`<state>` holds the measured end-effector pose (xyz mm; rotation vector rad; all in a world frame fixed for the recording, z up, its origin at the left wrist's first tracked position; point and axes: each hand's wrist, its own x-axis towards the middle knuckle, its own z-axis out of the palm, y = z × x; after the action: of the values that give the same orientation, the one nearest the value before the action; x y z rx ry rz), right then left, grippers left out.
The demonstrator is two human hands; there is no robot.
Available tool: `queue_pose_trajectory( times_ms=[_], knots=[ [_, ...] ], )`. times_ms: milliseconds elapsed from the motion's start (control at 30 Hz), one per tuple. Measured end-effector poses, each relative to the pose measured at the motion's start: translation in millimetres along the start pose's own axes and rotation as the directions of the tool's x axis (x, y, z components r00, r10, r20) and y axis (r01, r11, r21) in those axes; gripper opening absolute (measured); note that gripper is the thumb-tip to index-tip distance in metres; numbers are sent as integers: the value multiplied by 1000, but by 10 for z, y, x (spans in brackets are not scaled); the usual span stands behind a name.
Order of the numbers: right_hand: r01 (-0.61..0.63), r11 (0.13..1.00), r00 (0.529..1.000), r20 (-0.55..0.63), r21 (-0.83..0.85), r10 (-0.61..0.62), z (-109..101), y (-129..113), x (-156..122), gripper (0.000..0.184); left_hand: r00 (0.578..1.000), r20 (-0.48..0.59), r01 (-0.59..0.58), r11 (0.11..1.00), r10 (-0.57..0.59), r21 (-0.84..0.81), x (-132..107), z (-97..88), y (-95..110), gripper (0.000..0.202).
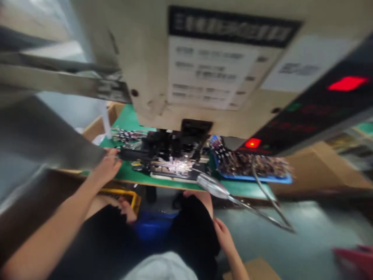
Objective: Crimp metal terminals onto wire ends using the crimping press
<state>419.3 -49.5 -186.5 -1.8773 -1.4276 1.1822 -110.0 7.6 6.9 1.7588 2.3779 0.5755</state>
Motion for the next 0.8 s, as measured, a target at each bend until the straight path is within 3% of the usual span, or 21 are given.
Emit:
queue_pose_trajectory(
  times_ms=[133,200,267,400,500,567,633,700,800],
  knots=[
    [78,976,986,-127,-206,-105,-41,-252,176,47,996,81,38,996,-44,76,-315,-51,-6,28],
    [189,951,957,-172,-247,-234,78,-498,188,44,985,167,32,998,-41,51,-455,-89,37,25],
    [369,903,910,-113,-218,-399,317,-800,135,32,970,244,13,998,1,-55,-538,-117,40,26],
    [697,715,714,147,-58,-684,982,-1450,-130,18,959,281,49,946,46,-320,-484,-74,-48,34],
    [792,602,556,284,102,-781,1401,-1849,-368,23,983,178,29,931,39,-364,-375,-28,-95,33],
    [794,581,510,322,182,-798,1575,-2024,-496,25,994,99,-12,936,50,-351,-344,-33,-86,32],
    [769,596,513,333,232,-791,1672,-2128,-586,25,994,62,-68,939,95,-337,-364,-63,-49,35],
    [721,637,557,321,272,-766,1719,-2185,-638,23,979,81,-152,931,188,-332,-428,-99,2,41],
    [509,765,730,272,395,-626,1761,-2263,-660,18,921,177,-271,898,347,-346,-564,-124,68,45]
  ],
)
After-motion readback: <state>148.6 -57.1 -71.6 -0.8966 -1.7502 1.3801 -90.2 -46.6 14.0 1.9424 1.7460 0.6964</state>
